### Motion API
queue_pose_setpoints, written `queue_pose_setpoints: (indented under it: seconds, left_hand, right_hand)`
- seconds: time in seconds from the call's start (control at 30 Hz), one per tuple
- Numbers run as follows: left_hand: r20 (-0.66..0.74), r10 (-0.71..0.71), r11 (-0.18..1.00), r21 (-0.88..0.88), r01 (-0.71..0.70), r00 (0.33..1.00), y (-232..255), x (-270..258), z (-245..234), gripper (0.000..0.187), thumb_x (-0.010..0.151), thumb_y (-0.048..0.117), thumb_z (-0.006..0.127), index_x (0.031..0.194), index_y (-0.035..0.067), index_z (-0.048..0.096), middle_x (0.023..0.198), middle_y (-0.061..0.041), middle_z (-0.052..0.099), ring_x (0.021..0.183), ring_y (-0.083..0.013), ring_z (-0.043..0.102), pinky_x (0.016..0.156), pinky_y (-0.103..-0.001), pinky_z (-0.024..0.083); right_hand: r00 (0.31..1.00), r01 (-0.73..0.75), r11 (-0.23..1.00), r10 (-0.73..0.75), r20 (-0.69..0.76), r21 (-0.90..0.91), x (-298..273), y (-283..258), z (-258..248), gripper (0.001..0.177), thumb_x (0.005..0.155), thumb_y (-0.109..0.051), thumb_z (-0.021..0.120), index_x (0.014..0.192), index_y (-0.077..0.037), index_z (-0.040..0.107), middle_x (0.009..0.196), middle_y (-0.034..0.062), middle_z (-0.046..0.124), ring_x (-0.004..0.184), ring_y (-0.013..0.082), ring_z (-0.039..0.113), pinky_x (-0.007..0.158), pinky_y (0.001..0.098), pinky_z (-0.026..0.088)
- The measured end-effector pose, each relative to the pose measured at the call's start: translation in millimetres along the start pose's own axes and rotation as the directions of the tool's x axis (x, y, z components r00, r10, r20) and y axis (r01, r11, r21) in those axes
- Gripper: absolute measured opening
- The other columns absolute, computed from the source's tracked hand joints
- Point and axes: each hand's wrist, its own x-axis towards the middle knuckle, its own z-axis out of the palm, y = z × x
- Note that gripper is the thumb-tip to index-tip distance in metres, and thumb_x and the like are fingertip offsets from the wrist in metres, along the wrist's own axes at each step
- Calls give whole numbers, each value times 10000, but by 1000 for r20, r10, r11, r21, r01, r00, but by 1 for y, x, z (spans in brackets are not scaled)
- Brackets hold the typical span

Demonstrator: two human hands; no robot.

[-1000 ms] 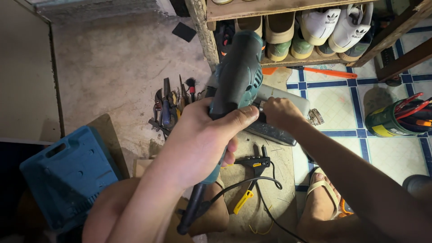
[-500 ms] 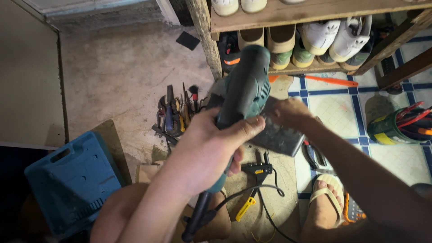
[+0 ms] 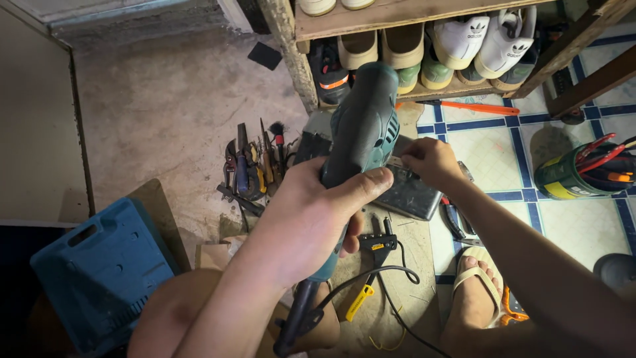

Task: Repairing a metal box using a power drill and pliers.

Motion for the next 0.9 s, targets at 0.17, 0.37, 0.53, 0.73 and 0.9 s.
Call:
queue_pose_setpoints:
  seconds: [0.17, 0.37, 0.53, 0.73, 0.9]
  left_hand:
    - [18, -26, 1000, 7, 25, 1000, 3, 4, 7, 366, 874, 349, 732, 890, -6, 647, 554, -43, 563, 425, -130, 527, 406, -316, 432]
    - [-7, -55, 937, 344, 54, 998, 13, 2, 37, 345, 868, 356, 729, 972, 31, 677, 617, -72, 664, 494, -171, 618, 491, -356, 540]
    - [107, 602, 572, 635, -520, 792, -36, 17, 68, 444, 819, 347, 805, 1016, -25, 666, 793, -199, 728, 740, -322, 736, 659, -407, 598]
    - [471, 289, 377, 744, -551, 833, -81, 25, 135, 912, 600, 344, 840, 1259, -164, 467, 690, -226, 691, 618, -395, 696, 576, -520, 558]
    - [458, 434, 392, 679, -620, 776, -170, 57, 202, 768, 793, 267, 753, 1371, -138, 451, 692, -208, 671, 609, -391, 691, 576, -524, 548]
  right_hand:
    - [998, 7, 997, -3, -57, 73, 10, 13, -3, 194, 849, -152, 773, 1027, -77, 785, 887, 70, 783, 801, 153, 734, 745, 319, 577]
    - [975, 10, 932, -89, 202, 363, 46, -6, -87, 440, 941, -231, 650, 1354, -153, 522, 1122, 131, 712, 886, 231, 745, 778, 411, 633]
    - [807, 587, 729, -486, 336, -353, -7, -85, -216, 1601, 500, -554, 964, 1689, -8, 43, 1575, 311, 363, 1234, 423, 583, 914, 494, 542]
    - [932, -216, 973, 231, 280, -83, -97, -40, -262, 1112, 639, -438, 876, 1514, -9, 342, 1354, 301, 584, 1048, 417, 708, 860, 515, 599]
    - [545, -827, 540, 703, 456, 155, -155, 8, -200, 722, 753, -335, 812, 1370, -30, 592, 1172, 278, 769, 893, 404, 813, 816, 529, 648]
